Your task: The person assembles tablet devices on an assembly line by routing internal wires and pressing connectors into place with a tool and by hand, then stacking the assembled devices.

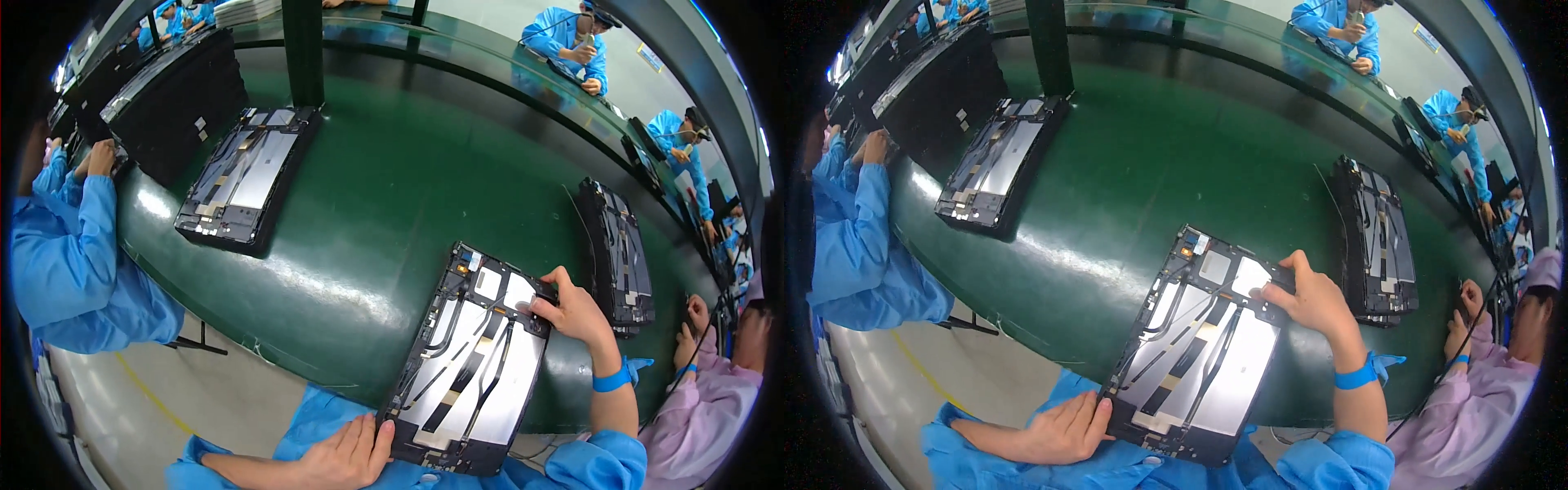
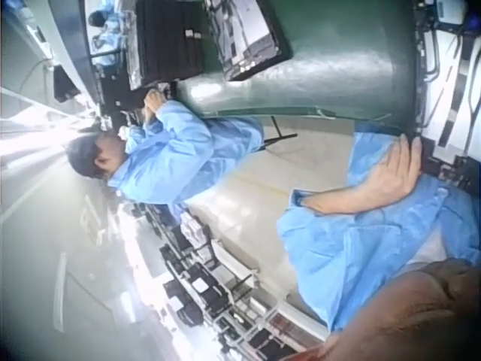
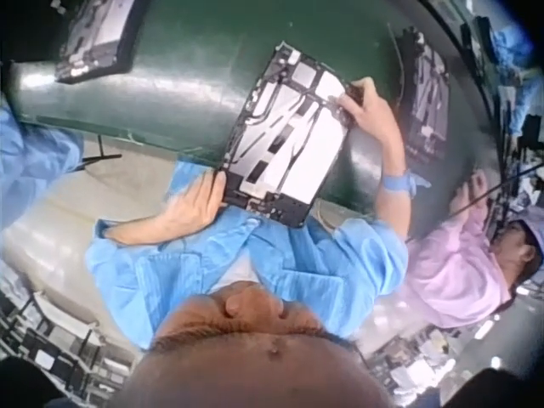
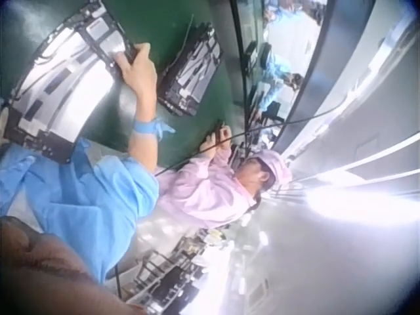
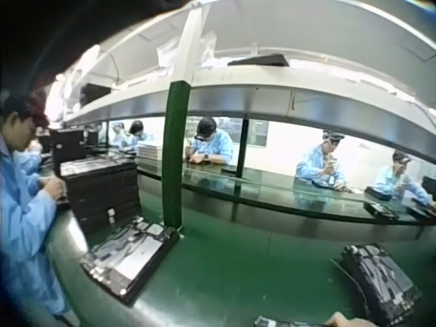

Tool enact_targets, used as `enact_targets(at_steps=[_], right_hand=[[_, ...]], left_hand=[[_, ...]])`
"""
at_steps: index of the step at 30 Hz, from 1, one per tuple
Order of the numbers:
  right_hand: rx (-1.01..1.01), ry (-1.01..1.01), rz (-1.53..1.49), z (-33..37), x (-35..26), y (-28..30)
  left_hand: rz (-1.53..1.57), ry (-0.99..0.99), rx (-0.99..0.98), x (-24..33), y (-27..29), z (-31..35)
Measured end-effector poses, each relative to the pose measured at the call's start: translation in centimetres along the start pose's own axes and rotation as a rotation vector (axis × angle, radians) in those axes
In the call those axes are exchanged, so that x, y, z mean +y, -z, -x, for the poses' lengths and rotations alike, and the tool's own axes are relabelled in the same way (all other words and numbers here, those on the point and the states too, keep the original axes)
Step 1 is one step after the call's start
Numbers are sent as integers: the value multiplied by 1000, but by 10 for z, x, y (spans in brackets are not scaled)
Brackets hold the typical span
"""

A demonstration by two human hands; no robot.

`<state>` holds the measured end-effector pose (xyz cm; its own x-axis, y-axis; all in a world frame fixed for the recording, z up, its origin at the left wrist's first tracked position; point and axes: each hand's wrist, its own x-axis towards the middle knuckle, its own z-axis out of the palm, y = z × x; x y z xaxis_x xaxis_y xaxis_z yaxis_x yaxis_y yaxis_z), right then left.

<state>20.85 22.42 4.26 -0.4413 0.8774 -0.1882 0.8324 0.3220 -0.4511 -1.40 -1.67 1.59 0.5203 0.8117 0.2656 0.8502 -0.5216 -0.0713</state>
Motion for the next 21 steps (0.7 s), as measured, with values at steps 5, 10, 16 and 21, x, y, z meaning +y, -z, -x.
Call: enact_targets(at_steps=[5,10,16,21], right_hand=[[73,384,237,1,-45,-3],[-220,670,167,-6,-70,-22],[-163,922,269,3,-73,-23],[179,1135,380,-25,-105,-44]], left_hand=[[362,313,115,-25,12,-18],[333,411,71,-36,-12,-57],[437,500,95,-31,-17,-58],[454,139,230,-34,-21,-63]])
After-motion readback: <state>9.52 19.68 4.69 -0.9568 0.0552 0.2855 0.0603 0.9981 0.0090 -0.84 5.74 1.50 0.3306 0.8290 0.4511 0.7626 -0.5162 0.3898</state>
